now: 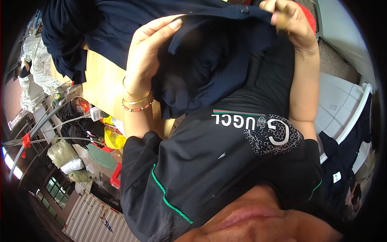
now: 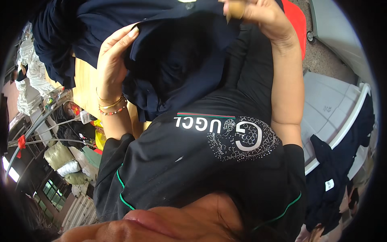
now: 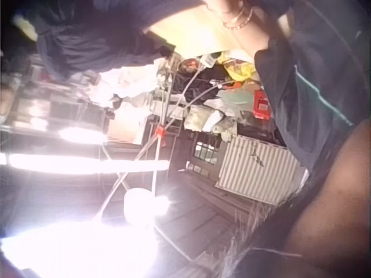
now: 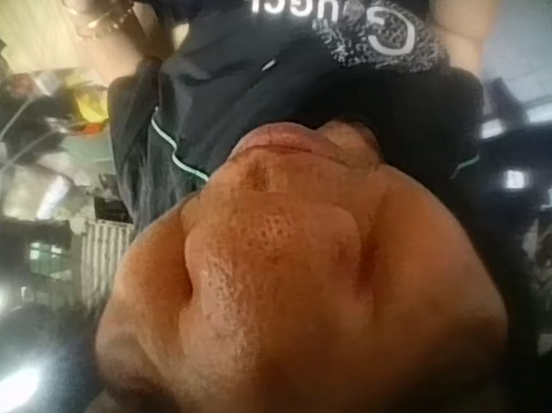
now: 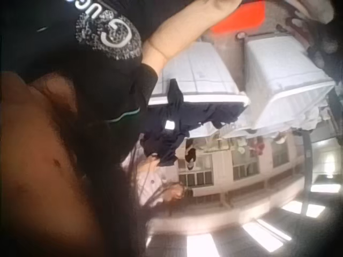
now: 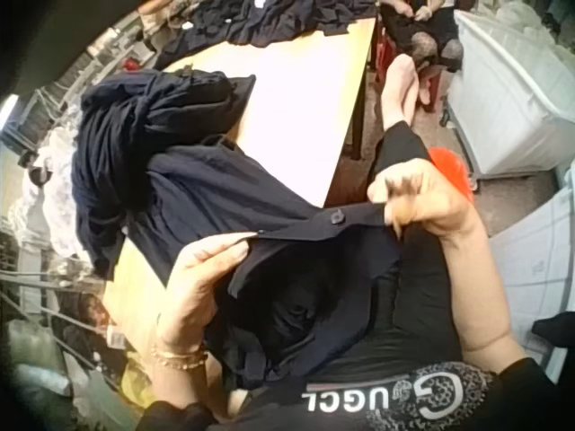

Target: Trimming loose threads from navy blue shirts using small thread snips.

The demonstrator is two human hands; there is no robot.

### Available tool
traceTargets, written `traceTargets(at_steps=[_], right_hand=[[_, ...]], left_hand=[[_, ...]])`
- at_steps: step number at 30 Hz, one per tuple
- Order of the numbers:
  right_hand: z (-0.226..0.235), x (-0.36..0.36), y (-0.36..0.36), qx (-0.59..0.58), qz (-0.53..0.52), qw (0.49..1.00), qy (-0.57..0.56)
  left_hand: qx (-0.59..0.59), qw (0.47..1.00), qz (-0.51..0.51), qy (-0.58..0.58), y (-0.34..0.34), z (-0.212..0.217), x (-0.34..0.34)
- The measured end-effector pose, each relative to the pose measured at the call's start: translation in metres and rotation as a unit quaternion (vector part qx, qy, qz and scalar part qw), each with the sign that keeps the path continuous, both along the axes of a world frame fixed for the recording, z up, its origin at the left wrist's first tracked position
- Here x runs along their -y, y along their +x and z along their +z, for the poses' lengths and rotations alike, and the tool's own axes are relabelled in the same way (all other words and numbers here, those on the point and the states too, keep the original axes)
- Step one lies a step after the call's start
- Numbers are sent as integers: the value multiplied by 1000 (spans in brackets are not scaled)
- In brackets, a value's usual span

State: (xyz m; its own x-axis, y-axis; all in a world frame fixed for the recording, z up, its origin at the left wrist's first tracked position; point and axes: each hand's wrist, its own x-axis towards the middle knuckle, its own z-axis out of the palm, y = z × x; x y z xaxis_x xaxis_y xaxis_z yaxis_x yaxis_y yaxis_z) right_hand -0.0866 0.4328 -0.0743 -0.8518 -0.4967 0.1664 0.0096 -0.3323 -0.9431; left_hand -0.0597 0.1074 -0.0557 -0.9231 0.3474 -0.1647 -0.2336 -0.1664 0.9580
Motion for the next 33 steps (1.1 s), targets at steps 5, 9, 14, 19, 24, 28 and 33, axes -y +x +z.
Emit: traceTargets(at_steps=[5,9,14,19,24,28,33], right_hand=[[-35,13,-22,-68,-292,934,196],[-17,52,11,-79,-245,956,138],[16,81,21,-393,-210,843,302],[-5,96,10,-412,-225,831,297],[-40,99,-10,-522,-304,797,27],[-29,104,-4,-444,-277,851,-38],[21,92,33,-425,-190,821,331]], left_hand=[[6,1000,15,-15,-10,-18,-3],[-1,999,50,-21,-5,-21,0],[11,999,33,4,-7,-19,-3],[-1,1000,28,-14,-4,-18,-7],[-13,1000,22,-5,2,-18,-15],[36,998,56,18,-9,-31,-1],[126,990,17,57,-8,-22,-4]])
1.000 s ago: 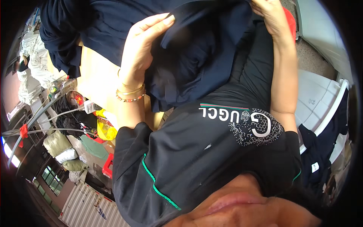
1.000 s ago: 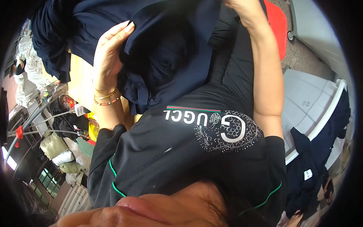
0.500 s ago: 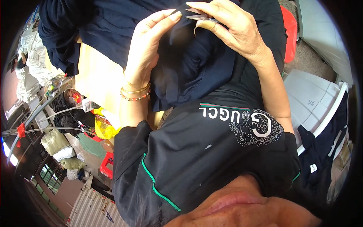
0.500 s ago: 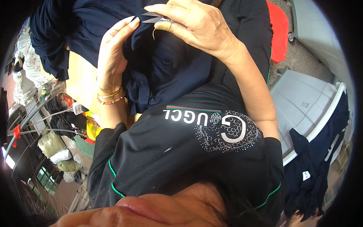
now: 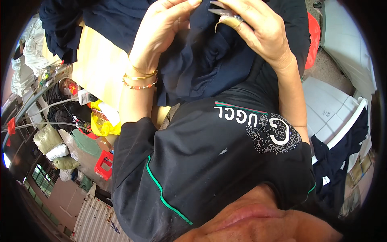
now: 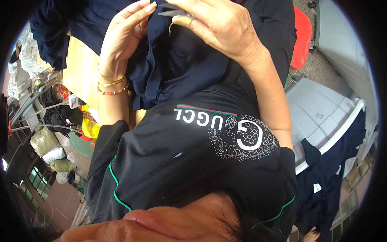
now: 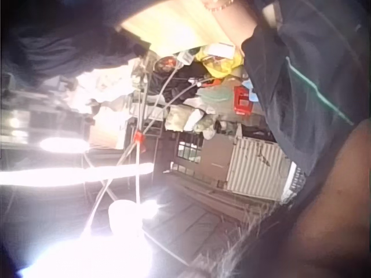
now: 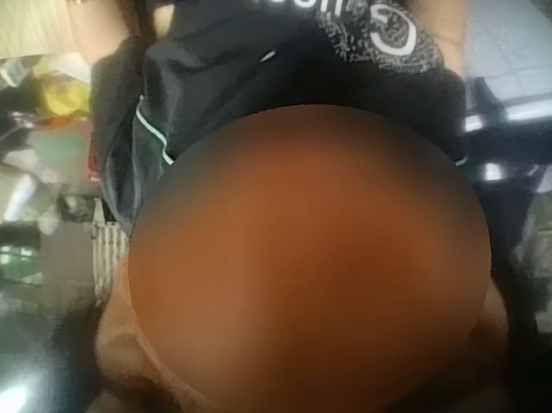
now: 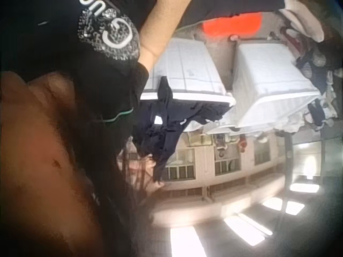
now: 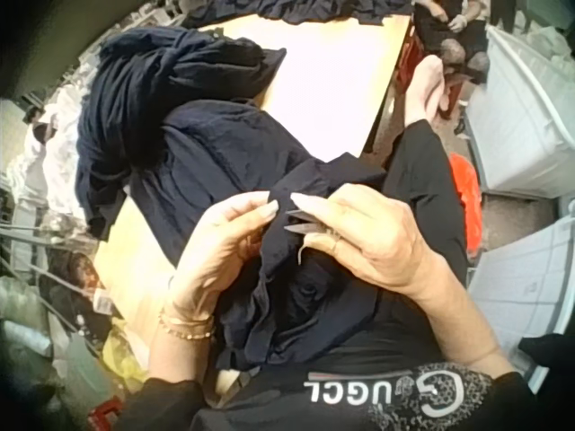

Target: Trimming loose threads from navy blue shirts using small thread snips.

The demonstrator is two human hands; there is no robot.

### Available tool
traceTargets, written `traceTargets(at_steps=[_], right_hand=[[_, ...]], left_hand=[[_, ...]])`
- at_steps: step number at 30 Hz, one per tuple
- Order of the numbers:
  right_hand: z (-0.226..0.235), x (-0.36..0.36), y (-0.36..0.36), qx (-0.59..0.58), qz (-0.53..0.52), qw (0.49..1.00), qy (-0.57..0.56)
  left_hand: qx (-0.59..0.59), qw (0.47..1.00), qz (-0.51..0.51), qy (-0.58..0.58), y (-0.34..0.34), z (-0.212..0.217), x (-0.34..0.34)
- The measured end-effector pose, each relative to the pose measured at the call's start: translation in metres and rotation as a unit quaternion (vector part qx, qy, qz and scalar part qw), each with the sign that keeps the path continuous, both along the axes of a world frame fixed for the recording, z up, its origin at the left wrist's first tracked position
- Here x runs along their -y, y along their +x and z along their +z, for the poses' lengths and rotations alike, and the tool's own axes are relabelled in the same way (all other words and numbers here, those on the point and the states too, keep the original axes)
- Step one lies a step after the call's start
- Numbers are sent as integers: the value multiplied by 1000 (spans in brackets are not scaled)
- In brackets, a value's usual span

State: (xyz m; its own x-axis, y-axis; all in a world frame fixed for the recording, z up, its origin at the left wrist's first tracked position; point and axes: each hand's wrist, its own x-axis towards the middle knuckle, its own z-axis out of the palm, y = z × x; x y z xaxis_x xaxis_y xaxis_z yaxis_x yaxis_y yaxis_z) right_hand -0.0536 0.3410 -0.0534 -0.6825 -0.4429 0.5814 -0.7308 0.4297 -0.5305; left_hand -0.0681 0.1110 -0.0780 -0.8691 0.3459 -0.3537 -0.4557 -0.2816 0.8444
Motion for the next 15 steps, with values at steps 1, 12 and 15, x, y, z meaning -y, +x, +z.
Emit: traceTargets(at_steps=[1,12,15], right_hand=[[-1,2,3,-8,5,1000,10],[-35,13,19,-28,-19,998,47],[-46,13,18,-89,-38,993,63]], left_hand=[[4,1000,7,0,0,7,-6],[14,1000,16,23,-1,0,-2],[15,999,30,10,-1,-5,-4]])
